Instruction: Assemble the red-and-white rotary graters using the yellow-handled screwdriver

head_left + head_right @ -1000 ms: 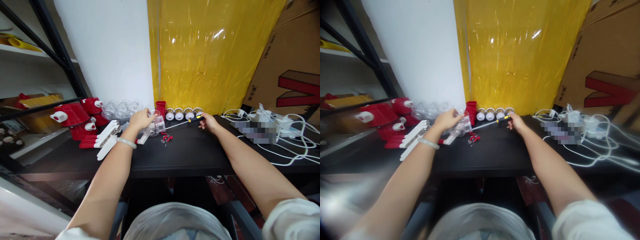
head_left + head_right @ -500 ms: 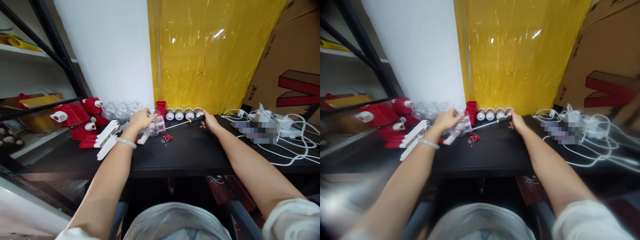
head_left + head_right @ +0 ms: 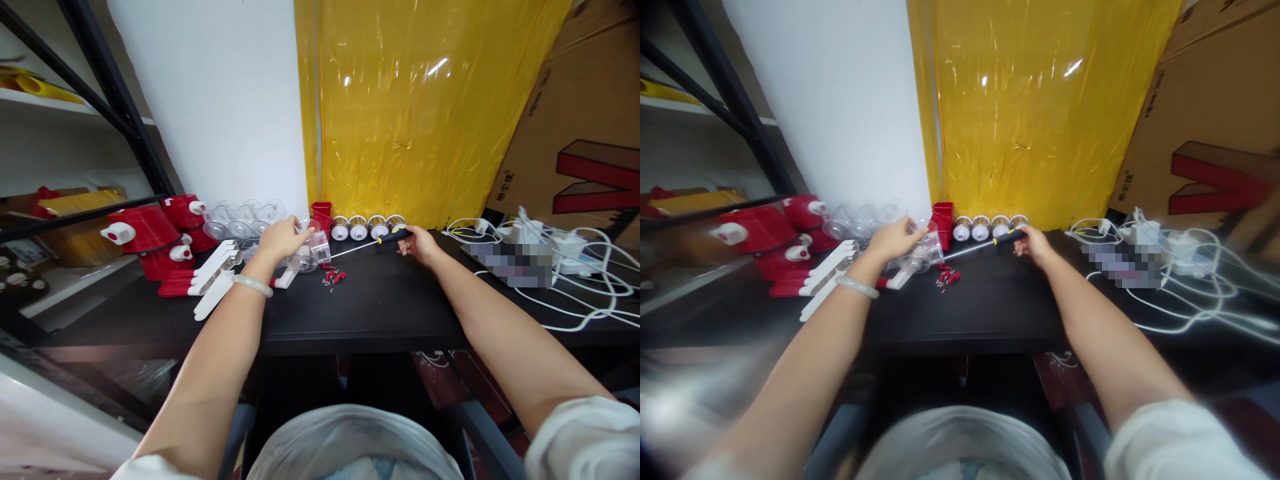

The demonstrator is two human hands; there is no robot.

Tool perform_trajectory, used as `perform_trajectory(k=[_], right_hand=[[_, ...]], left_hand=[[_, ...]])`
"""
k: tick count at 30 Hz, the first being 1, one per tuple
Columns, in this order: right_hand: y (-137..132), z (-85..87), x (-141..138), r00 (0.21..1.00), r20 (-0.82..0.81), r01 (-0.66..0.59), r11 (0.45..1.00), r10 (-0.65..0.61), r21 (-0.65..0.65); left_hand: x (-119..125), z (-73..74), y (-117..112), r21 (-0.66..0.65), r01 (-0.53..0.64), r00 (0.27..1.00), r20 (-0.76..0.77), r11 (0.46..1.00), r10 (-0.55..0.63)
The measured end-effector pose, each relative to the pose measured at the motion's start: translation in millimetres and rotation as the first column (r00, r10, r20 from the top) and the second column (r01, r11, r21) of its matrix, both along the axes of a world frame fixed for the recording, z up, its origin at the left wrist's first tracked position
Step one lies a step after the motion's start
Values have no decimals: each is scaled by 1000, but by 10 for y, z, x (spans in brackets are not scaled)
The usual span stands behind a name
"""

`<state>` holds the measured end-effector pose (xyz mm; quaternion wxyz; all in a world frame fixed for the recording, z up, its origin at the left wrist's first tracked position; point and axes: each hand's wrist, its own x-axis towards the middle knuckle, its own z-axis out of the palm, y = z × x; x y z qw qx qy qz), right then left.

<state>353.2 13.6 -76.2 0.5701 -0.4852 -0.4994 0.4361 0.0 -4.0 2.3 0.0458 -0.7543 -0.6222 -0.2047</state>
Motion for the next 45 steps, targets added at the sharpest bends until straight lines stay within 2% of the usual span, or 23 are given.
perform_trajectory(k=[3, 8, 13, 17, 19, 24, 29, 35, 45], right_hand=[[0, -13, 3, 998, -67, 4, 999, -6, -35], [22, -27, 12, 999, -28, 31, 1000, -31, 5], [47, -51, 24, 987, 75, 139, 989, -142, 40], [64, -67, 43, 957, 154, 246, 969, -245, 8], [64, -54, 43, 964, 150, 229, 973, -221, -36], [25, 23, 7, 995, 40, 95, 986, -90, -137], [-13, 58, -25, 997, -41, 55, 990, -61, -132], [-51, 81, -64, 995, -40, 84, 990, -89, -115], [-23, 60, -35, 977, 39, 211, 971, -208, -111]], left_hand=[[-4, -1, 7, 1, 4, 1000, 7, 1000, -4], [-5, -4, 10, 5, -2, 1000, 4, 1000, 2], [-5, 0, 5, 17, -1, 1000, -4, 1000, 1], [0, 5, -3, 9, 3, 1000, 1, 1000, -3], [3, 5, -5, 9, 2, 1000, 2, 1000, -2], [3, 2, -10, 9, 8, 1000, 8, 1000, -8], [1, 5, -13, 8, 5, 1000, 14, 1000, -5], [-3, 7, -5, -4, -3, 1000, 17, 1000, 3], [10, 10, -18, 8, -12, 1000, 8, 1000, 12]])
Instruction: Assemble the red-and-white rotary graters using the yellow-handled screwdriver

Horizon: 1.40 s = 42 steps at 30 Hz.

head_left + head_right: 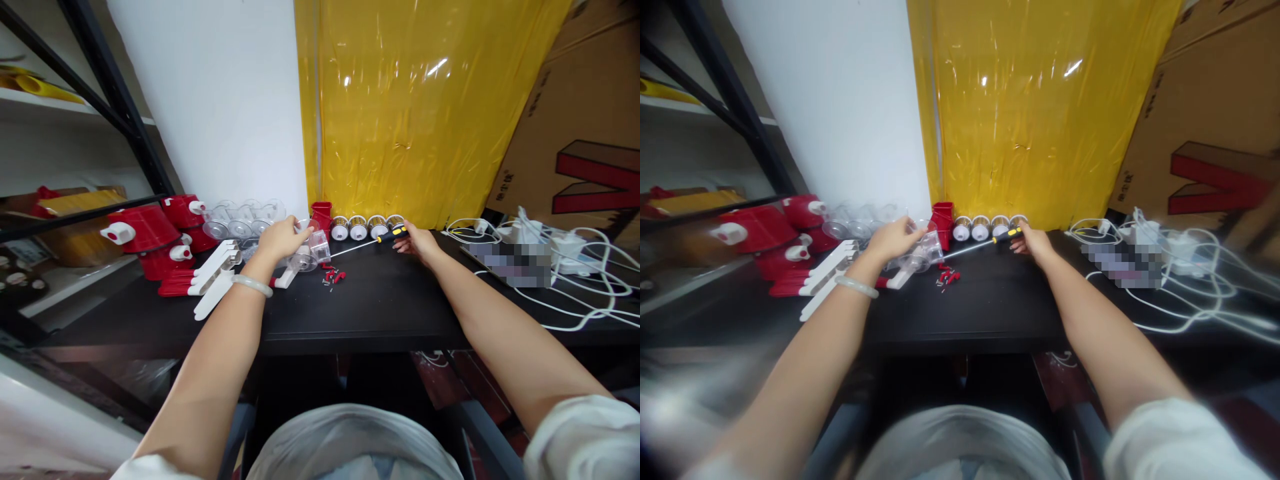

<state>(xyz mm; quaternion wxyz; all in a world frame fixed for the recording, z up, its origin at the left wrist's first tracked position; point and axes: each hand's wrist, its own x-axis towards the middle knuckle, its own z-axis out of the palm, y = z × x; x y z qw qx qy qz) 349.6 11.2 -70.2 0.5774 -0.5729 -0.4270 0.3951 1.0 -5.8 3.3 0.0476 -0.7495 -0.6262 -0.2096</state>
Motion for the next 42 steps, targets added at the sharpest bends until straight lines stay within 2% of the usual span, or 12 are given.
perform_trajectory(k=[10, 14, 18, 21, 25, 29, 34, 42], right_hand=[[-17, 0, -37, 964, -247, -81, 994, 96, 71], [34, -69, 10, 989, -116, -83, 994, 90, 67], [64, -129, 37, 998, 35, -53, 991, 49, 119], [53, -103, 30, 999, 11, -32, 997, 31, 71], [4, -24, 0, 992, -101, -85, 996, 81, -31], [-25, 6, -25, 989, -126, -82, 997, 81, -1], [-11, -12, -36, 994, -54, -92, 996, 91, -16], [84, -159, 50, 996, 72, -65, 990, 56, 128]], left_hand=[[-13, -10, 15, 1, 14, 1000, 13, 1000, -14], [-21, -21, 34, 8, 16, 1000, 5, 1000, -16], [-23, -22, 35, 8, 18, 1000, -5, 1000, -18], [-19, -18, 28, 9, 16, 1000, -9, 1000, -16], [-8, -11, 16, 7, 13, 1000, -6, 1000, -13], [-2, -7, 10, 3, 2, 1000, -8, 1000, -2], [-14, -20, 31, 7, 6, 1000, -10, 1000, -6], [-22, -35, 48, 16, 10, 1000, -12, 1000, -9]])
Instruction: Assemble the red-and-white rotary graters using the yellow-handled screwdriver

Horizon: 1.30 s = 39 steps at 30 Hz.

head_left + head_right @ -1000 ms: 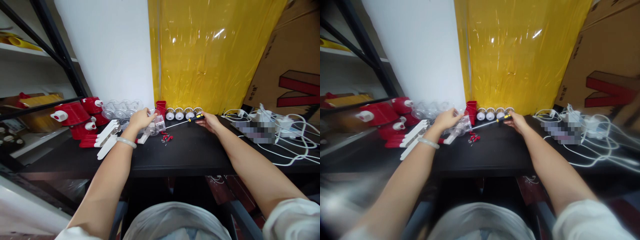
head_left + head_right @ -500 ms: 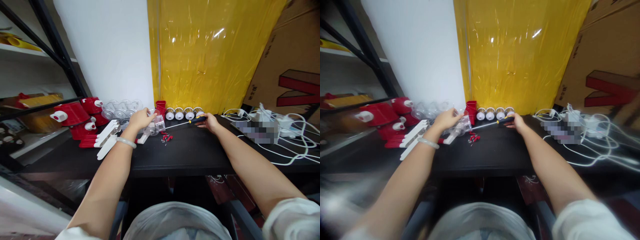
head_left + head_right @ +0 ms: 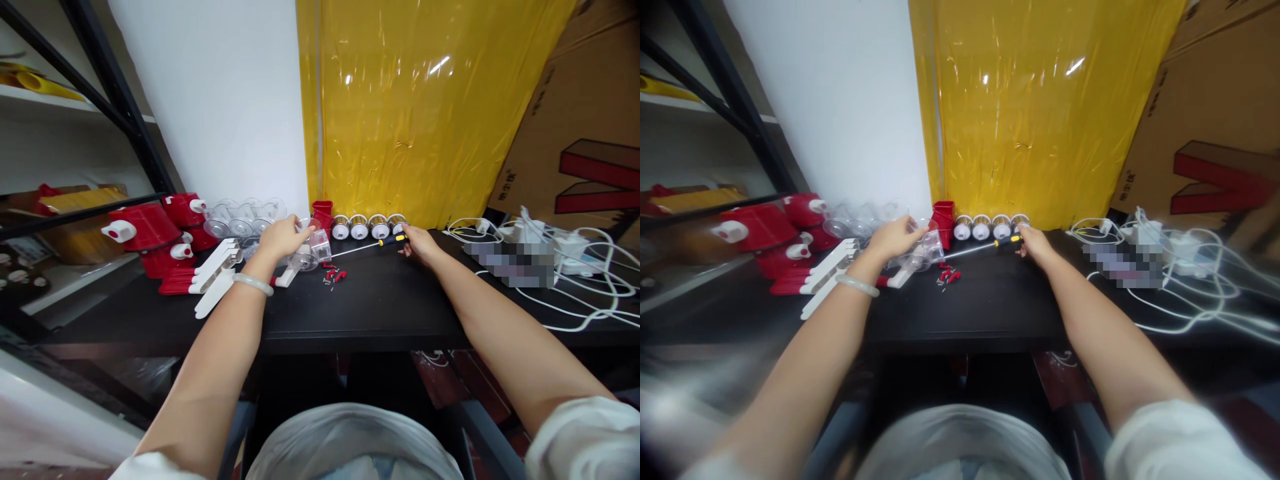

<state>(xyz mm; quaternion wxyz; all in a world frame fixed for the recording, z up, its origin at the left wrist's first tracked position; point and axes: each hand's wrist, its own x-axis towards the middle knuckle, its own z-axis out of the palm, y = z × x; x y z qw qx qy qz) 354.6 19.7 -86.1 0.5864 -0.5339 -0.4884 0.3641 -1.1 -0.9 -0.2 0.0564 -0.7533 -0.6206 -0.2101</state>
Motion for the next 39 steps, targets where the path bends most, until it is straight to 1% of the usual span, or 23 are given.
perform_trajectory(k=[3, 5, 6, 8, 10, 14, 16, 18, 21, 23, 25, 28, 31, 33, 35, 37, 39], right_hand=[[-5, 32, -22, 999, 7, 36, 997, -36, -75], [-30, 89, -62, 998, -54, 36, 988, -45, -150], [-45, 117, -82, 995, -89, 17, 985, -33, -172], [-71, 154, -109, 990, -140, -19, 986, -4, -164], [-78, 149, -105, 990, -140, -35, 992, 17, -124], [-28, 46, -22, 999, 1, -32, 999, 32, -26], [3, 8, 14, 997, 71, -6, 1000, 5, 15], [13, 12, 15, 997, 68, 22, 1000, -22, -3], [-16, 85, -41, 999, -46, 10, 991, -17, -135], [-49, 137, -87, 995, -102, -10, 983, -9, -184], [-70, 161, -110, 993, -117, -13, 987, -6, -161], [-62, 129, -86, 996, -85, -16, 997, 9, -81], [-24, 55, -20, 1000, 11, -30, 1000, 30, 1], [-2, 17, 12, 997, 68, -22, 999, 20, 39], [5, 10, 16, 998, 65, 1, 1000, -3, 31], [-8, 37, -9, 1000, -6, 17, 999, -17, -35], [-38, 88, -50, 995, -96, -4, 993, -7, -118]], left_hand=[[9, 13, -14, -3, 2, 1000, -3, 1000, -2], [14, 21, -25, -5, 1, 1000, -1, 1000, -1], [15, 24, -30, -6, -1, 1000, 1, 1000, 1], [15, 25, -33, -9, 0, 1000, 6, 1000, 0], [12, 21, -29, -8, 2, 1000, 9, 1000, -2], [5, 7, -10, 2, 1, 1000, 5, 1000, -1], [3, 3, -3, 3, 0, 1000, 1, 1000, 0], [0, 1, 1, 2, 2, 1000, -2, 1000, -2], [-2, -1, 5, 8, 4, 1000, -2, 1000, -4], [0, -1, 3, 7, 3, 1000, 1, 1000, -3], [6, 4, -7, -1, -2, 1000, 4, 1000, 2], [13, 15, -26, -8, -7, 1000, 7, 1000, 7], [13, 18, -31, -10, -6, 1000, 7, 1000, 6], [9, 15, -25, -8, 1, 1000, 6, 1000, -1], [6, 12, -18, -4, 6, 1000, 4, 1000, -6], [6, 10, -15, -1, 3, 1000, 3, 1000, -3], [8, 11, -18, 1, 0, 1000, 1, 1000, 0]])
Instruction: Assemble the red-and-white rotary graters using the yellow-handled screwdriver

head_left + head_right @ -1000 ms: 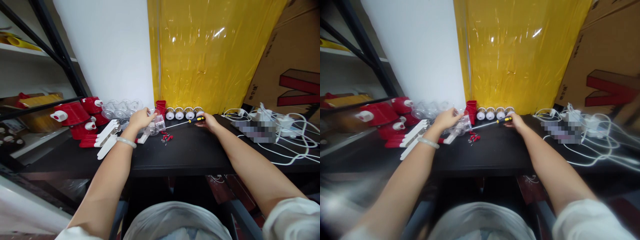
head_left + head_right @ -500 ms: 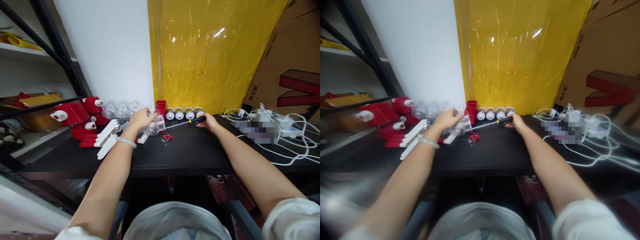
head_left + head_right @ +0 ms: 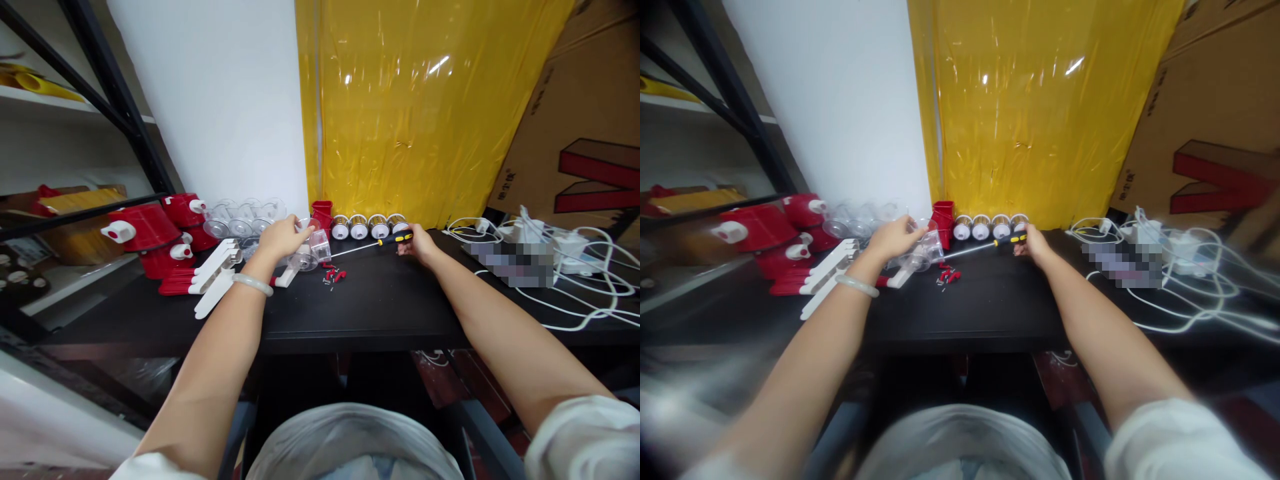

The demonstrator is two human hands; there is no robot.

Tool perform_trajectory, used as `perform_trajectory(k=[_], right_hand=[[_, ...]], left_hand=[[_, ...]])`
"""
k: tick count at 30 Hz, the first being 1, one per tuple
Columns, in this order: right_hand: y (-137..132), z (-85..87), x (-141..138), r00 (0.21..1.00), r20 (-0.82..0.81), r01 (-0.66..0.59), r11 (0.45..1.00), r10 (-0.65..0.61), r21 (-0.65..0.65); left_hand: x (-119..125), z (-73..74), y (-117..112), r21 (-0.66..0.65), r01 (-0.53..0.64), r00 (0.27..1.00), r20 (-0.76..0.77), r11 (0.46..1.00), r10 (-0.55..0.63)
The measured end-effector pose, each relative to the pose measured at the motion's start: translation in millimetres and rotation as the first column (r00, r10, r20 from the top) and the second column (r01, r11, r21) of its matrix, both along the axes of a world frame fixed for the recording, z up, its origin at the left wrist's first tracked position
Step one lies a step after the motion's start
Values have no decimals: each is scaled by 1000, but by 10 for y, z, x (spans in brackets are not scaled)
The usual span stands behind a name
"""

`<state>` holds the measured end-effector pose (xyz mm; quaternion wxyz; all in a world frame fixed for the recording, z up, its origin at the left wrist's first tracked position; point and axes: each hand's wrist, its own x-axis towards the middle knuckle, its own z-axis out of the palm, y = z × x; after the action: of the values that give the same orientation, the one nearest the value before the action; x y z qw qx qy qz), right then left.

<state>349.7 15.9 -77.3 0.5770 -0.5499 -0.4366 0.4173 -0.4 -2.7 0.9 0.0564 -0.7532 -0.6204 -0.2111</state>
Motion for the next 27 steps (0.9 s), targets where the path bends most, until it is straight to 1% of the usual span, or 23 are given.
perform_trajectory(k=[2, 5, 12, 14, 17, 18, 19, 22, 24, 27], right_hand=[[-37, 51, -36, 997, -74, -29, 999, 27, -28], [-76, 86, -56, 992, -114, -54, 998, 57, 27], [-22, -23, 6, 997, 77, -38, 989, 27, 142], [-6, -27, 6, 998, 68, -19, 994, 12, 105], [-17, 18, -15, 1000, -26, -15, 1000, 15, -7], [-28, 37, -23, 998, -58, -25, 999, 24, -25], [-41, 55, -29, 996, -83, -38, 999, 36, -26], [-64, 76, -30, 991, -114, -69, 997, 72, 23], [-51, 55, -16, 992, -96, -82, 995, 87, 53], [4, -12, 22, 998, -29, -56, 994, 59, 95]], left_hand=[[0, 0, -1, 2, -1, 1000, -2, 1000, 1], [-5, -4, 7, 4, 1, 1000, -1, 1000, -1], [-7, -6, 16, 3, 7, 1000, -3, 1000, -7], [-1, 1, 5, 1, 4, 1000, -2, 1000, -4], [6, 12, -10, -7, 1, 1000, 2, 1000, -1], [7, 14, -14, -10, 2, 1000, 3, 1000, -2], [8, 15, -16, -11, 3, 1000, 4, 1000, -3], [5, 12, -15, -12, 3, 1000, 5, 1000, -3], [2, 8, -11, -7, 1, 1000, 3, 1000, -1], [-1, 2, -6, -5, -4, 1000, 1, 1000, 4]])
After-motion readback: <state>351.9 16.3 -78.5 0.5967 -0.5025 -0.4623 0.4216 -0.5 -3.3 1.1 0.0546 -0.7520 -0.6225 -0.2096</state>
